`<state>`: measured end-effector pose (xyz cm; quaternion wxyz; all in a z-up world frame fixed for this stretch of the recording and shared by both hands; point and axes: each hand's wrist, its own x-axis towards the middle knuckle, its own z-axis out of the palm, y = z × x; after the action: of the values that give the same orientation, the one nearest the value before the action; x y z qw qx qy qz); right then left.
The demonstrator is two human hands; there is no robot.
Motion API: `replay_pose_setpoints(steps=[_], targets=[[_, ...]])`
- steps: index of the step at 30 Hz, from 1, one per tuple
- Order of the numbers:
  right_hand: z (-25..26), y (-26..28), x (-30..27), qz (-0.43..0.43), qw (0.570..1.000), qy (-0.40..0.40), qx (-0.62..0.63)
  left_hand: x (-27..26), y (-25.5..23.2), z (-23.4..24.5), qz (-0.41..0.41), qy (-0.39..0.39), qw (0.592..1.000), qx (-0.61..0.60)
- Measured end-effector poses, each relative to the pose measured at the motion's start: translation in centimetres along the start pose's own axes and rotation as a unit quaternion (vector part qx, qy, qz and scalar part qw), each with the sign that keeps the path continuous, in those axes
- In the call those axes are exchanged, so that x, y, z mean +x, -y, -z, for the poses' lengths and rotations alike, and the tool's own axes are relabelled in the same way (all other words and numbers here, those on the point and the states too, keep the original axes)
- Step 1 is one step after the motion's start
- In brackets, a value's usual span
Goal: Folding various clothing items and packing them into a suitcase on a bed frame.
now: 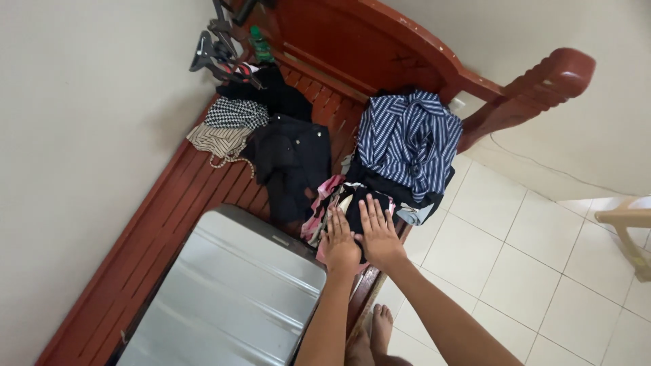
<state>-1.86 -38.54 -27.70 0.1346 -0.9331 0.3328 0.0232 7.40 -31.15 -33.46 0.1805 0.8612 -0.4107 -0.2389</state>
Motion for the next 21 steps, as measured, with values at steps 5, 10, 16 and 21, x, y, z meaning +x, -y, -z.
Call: replay_pose_setpoints(steps=[5, 10, 16, 21], targets=[[-1.8, -0.4, 1.2, -0.002, 1.000, -0.004, 0.021, 2.4, 2.2, -2.5, 0.005, 0.005, 1.000, 0.014], [-1.0, 0.0, 1.7, -0.015, 0.998, 0.010, 0.053, 2.9, 3.0, -1.6, 0.002, 0.031, 0.999, -0.013], [1.2, 0.0, 0.0, -0.008, 0.989, -0.057, 0.133, 0.8, 2.3, 2.1, -0.040, -0.008, 0.993, -0.112], [2.4, 0.2, -2.0, -0.015, 0.970, -0.153, 0.187, -1.2, 2.0, 3.6, -0.112, -0.099, 0.978, -0.148]])
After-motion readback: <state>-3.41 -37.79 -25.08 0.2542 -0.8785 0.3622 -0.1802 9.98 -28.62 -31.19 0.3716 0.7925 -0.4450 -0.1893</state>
